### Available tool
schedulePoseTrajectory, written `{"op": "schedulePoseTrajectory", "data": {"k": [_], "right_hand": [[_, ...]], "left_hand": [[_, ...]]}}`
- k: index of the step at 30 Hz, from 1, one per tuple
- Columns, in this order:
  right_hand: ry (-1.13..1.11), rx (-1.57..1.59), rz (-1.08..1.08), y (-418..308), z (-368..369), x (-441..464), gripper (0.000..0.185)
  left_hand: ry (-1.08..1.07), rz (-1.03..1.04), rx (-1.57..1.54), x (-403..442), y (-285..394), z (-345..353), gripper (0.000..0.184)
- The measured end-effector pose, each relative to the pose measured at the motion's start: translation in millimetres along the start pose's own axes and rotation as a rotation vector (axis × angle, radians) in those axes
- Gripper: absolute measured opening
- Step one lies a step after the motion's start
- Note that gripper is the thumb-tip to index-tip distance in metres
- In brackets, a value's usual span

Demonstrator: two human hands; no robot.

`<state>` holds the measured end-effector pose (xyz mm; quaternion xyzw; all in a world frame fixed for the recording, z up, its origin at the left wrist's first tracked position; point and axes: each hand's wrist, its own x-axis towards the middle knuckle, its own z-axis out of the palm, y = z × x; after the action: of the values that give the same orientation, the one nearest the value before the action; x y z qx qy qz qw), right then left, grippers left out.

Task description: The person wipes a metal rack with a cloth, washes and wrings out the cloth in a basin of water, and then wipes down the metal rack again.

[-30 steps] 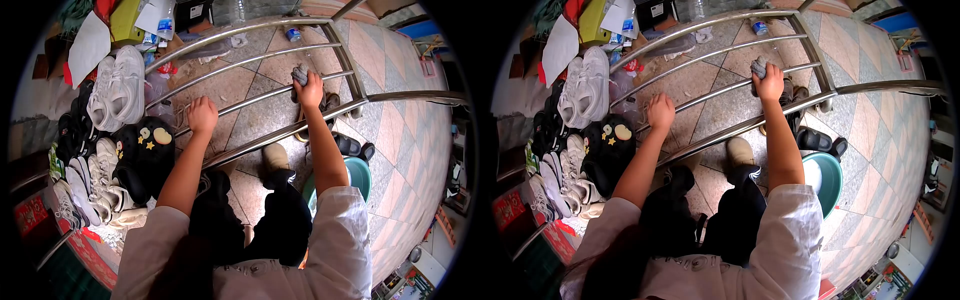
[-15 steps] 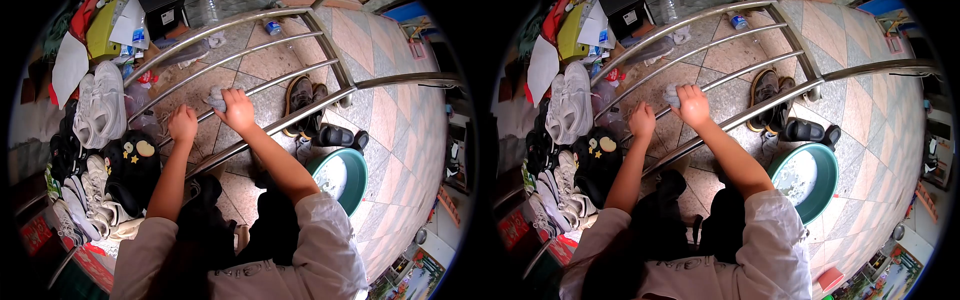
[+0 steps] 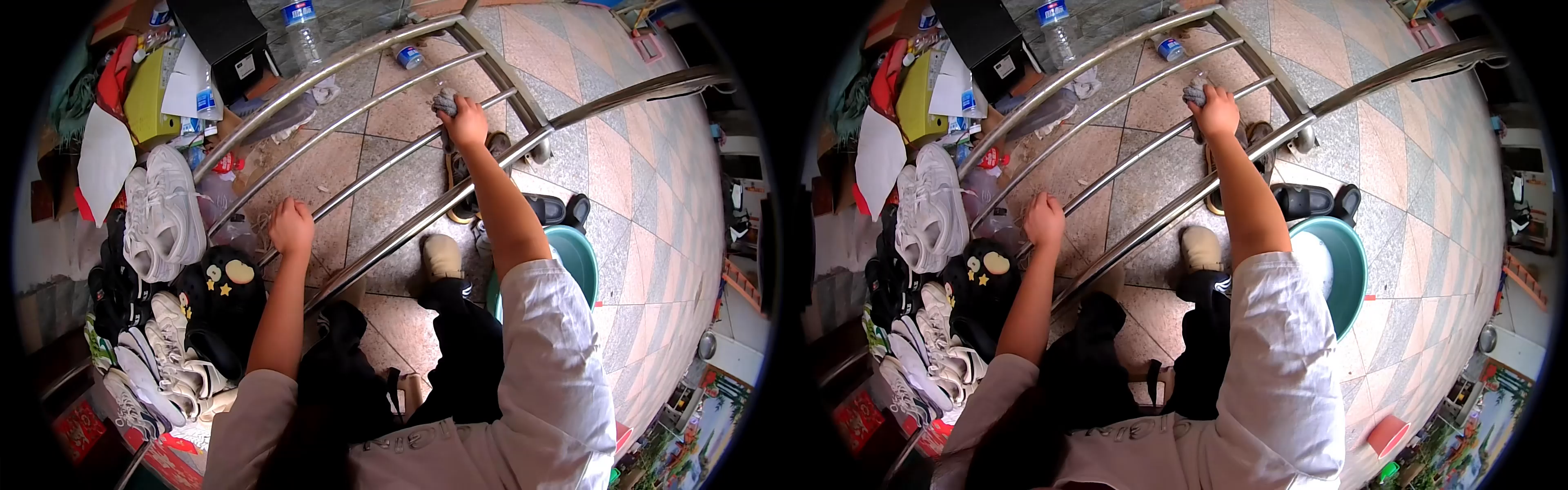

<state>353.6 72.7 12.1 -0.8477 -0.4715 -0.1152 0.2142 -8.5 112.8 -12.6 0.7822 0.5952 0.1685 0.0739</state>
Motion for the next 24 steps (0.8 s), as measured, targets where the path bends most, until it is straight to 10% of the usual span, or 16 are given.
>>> {"op": "schedulePoseTrajectory", "data": {"k": [11,24], "right_hand": [[0.034,0.219,-0.227,-13,-13,-24,0.047],[0.15,-0.149,0.187,121,6,78,0.04]], "left_hand": [[-0.098,-0.065,-0.014,0,-6,1,0.027],[-0.02,0.05,-0.032,0,8,-6,0.02]]}}
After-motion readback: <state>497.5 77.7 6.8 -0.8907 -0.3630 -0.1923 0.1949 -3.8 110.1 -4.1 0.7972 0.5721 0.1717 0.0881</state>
